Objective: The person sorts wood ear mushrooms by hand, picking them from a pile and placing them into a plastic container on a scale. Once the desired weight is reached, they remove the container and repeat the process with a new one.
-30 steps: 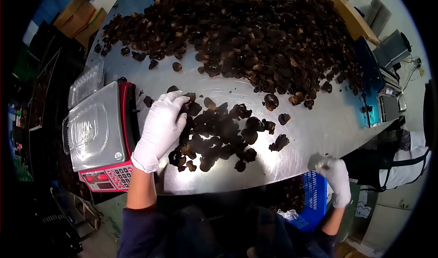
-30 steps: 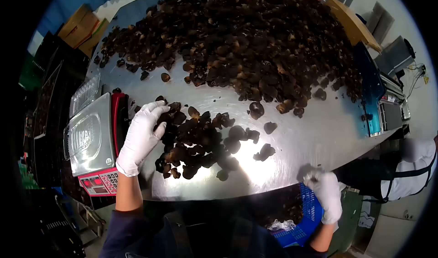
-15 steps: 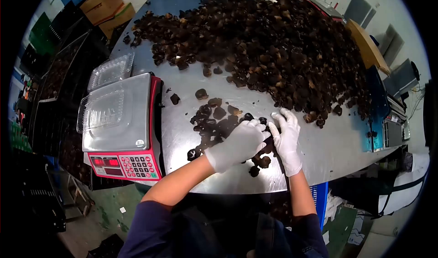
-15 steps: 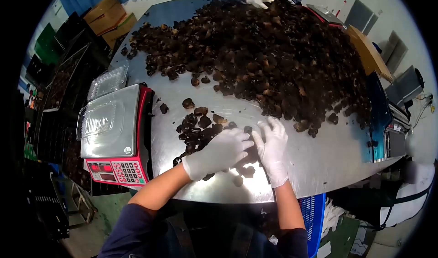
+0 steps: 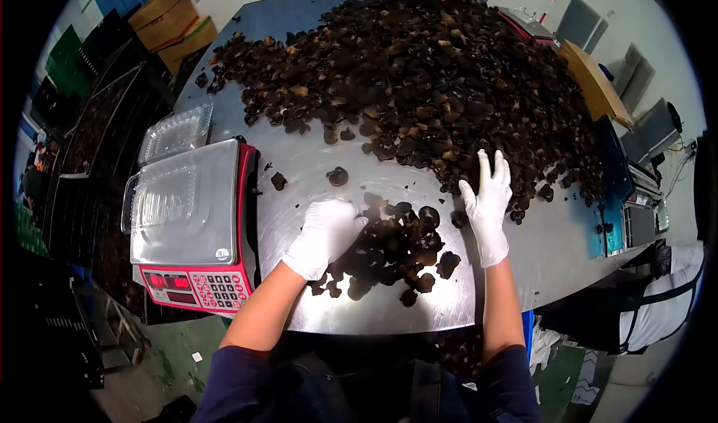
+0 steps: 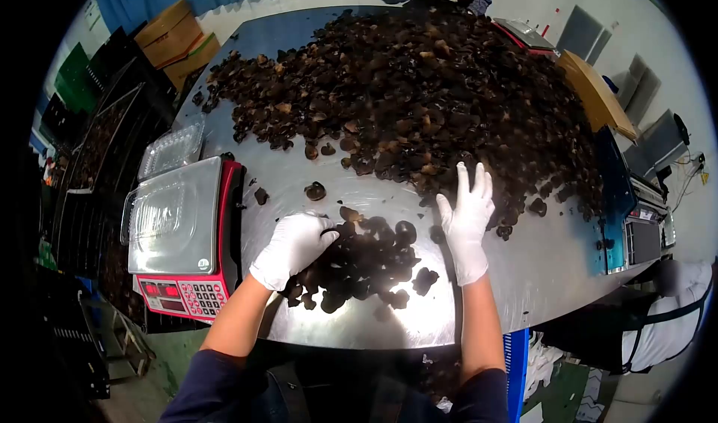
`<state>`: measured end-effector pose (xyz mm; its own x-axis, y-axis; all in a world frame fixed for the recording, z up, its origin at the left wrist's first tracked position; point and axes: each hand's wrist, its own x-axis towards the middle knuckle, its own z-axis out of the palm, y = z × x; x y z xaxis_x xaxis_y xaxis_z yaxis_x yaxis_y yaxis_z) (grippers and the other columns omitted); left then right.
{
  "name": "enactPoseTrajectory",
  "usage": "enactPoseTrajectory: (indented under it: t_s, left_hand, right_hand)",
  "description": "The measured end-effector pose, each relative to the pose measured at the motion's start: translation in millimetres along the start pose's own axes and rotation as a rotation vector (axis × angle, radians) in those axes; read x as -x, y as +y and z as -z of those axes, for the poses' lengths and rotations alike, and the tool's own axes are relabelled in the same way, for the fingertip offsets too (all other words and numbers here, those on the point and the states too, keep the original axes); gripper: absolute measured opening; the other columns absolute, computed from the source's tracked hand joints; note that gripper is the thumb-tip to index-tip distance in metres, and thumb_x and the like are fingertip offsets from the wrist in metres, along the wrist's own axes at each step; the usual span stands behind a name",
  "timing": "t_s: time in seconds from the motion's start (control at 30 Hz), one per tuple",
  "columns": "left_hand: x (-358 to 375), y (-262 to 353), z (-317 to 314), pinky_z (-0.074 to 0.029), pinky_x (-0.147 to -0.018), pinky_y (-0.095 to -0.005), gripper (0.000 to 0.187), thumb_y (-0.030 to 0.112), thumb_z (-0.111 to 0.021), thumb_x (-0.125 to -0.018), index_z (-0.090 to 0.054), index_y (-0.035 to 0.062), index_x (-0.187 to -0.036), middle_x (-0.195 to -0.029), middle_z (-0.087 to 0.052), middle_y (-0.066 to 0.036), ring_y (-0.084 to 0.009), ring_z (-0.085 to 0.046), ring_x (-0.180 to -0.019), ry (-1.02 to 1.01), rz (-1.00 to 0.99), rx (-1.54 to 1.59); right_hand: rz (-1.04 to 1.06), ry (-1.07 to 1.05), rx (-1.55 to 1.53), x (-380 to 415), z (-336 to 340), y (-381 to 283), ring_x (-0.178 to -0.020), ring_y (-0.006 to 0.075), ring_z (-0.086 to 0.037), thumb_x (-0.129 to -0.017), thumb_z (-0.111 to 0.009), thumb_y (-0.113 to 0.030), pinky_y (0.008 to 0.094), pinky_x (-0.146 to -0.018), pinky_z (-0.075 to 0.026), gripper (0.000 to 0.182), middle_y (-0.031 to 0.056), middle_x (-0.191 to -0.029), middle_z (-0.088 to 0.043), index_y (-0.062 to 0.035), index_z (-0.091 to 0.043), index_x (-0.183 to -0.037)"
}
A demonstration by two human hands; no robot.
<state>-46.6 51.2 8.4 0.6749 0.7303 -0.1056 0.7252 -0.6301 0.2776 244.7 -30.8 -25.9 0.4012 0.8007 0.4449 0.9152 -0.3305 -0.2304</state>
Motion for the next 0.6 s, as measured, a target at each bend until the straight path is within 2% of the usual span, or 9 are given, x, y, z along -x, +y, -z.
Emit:
enactPoseTrajectory:
  t_s: [0.07,0.1,0.13,0.2,0.27,0.3,0.4,0.47,0.6]
  left_hand:
    - [-2,7,24,-0.052,-0.076,-0.0440,0.031,0.035,-0.061,-0.091,-0.075,0.0075,-0.094,-0.086,-0.070,-0.017,-0.0348,-0.067,-0.084,-0.050,0.084,0.076]
    - [-11,2,24,-0.051,-0.067,-0.0459,0.032,0.035,-0.061,-0.090,-0.074,0.0070,-0.084,-0.068,-0.065,-0.017,-0.0370,-0.065,-0.071,0.035,0.059,0.038]
    - [-20,-1,21,-0.051,-0.069,-0.0457,0.030,0.034,-0.062,-0.090,-0.074,0.0072,-0.085,-0.072,-0.066,-0.017,-0.0362,-0.065,-0.074,0.096,0.052,0.051]
    - [-42,-4,16,-0.051,-0.070,-0.0456,0.028,0.033,-0.063,-0.089,-0.074,0.0073,-0.087,-0.076,-0.067,-0.017,-0.0353,-0.066,-0.077,0.160,0.045,0.063]
    - [-70,6,11,-0.051,-0.073,-0.0450,0.025,0.031,-0.064,-0.087,-0.073,0.0077,-0.091,-0.085,-0.068,-0.016,-0.0339,-0.066,-0.083,0.338,-0.096,0.064]
    - [-84,16,14,-0.052,-0.078,-0.0437,0.022,0.027,-0.066,-0.084,-0.071,0.0076,-0.094,-0.091,-0.067,-0.015,-0.0323,-0.065,-0.090,0.257,-0.078,0.042]
    - [-128,25,-17,-0.052,-0.080,-0.0426,0.022,0.023,-0.070,-0.080,-0.069,0.0058,-0.094,-0.091,-0.066,-0.014,-0.0320,-0.065,-0.090,0.374,-0.140,0.077]
    - [-146,30,-24,-0.052,-0.082,-0.0418,0.027,0.019,-0.074,-0.076,-0.066,0.0043,-0.097,-0.092,-0.066,-0.014,-0.0314,-0.064,-0.092,0.388,-0.066,-0.015]
    - [-156,23,-27,-0.052,-0.081,-0.0412,0.029,0.019,-0.076,-0.074,-0.064,0.0039,-0.096,-0.093,-0.065,-0.014,-0.0311,-0.064,-0.093,0.316,-0.025,-0.020]
  right_hand:
    - [0.078,-0.124,0.025,5,-8,5,-0.137,0.0394,-0.035,-0.086,-0.066,-0.025,0.0527,-0.108,-0.031,0.067,0.0202,-0.148,-0.039,-0.0128,-0.041,-0.146]
    - [0.127,-0.195,0.026,15,-8,2,-0.137,0.0390,-0.036,-0.086,-0.065,-0.025,0.0534,-0.108,-0.030,0.066,0.0197,-0.147,-0.041,-0.0133,-0.041,-0.146]
    - [0.169,-0.209,0.030,27,-5,-2,-0.136,0.0380,-0.037,-0.086,-0.064,-0.023,0.0531,-0.109,-0.029,0.064,0.0189,-0.144,-0.045,-0.0139,-0.041,-0.145]
    - [0.186,-0.263,-0.083,48,22,-16,-0.133,0.0359,-0.042,-0.086,-0.062,-0.017,0.0508,-0.110,-0.029,0.052,0.0191,-0.140,-0.048,-0.0159,-0.052,-0.137]
    - [0.137,-0.282,-0.214,63,45,-19,-0.130,0.0345,-0.046,-0.086,-0.060,-0.011,0.0500,-0.109,-0.030,0.045,0.0189,-0.138,-0.051,-0.0175,-0.060,-0.130]
    - [0.104,-0.279,-0.249,69,51,-19,-0.128,0.0339,-0.048,-0.085,-0.059,-0.008,0.0500,-0.108,-0.030,0.044,0.0186,-0.137,-0.053,-0.0183,-0.064,-0.127]
    - [0.057,-0.178,-0.273,80,54,-9,-0.123,0.0323,-0.053,-0.080,-0.059,-0.002,0.0449,-0.106,-0.033,0.043,0.0170,-0.132,-0.058,-0.0163,-0.069,-0.119]
    - [-0.011,-0.105,-0.320,74,60,-10,-0.117,0.0305,-0.057,-0.079,-0.058,0.001,0.0396,-0.104,-0.036,0.040,0.0150,-0.127,-0.062,-0.0139,-0.071,-0.113]
    - [0.032,-0.044,-0.299,48,45,2,-0.108,0.0302,-0.059,-0.080,-0.061,0.000,0.0399,-0.095,-0.044,0.032,0.0117,-0.117,-0.065,-0.0112,-0.071,-0.109]
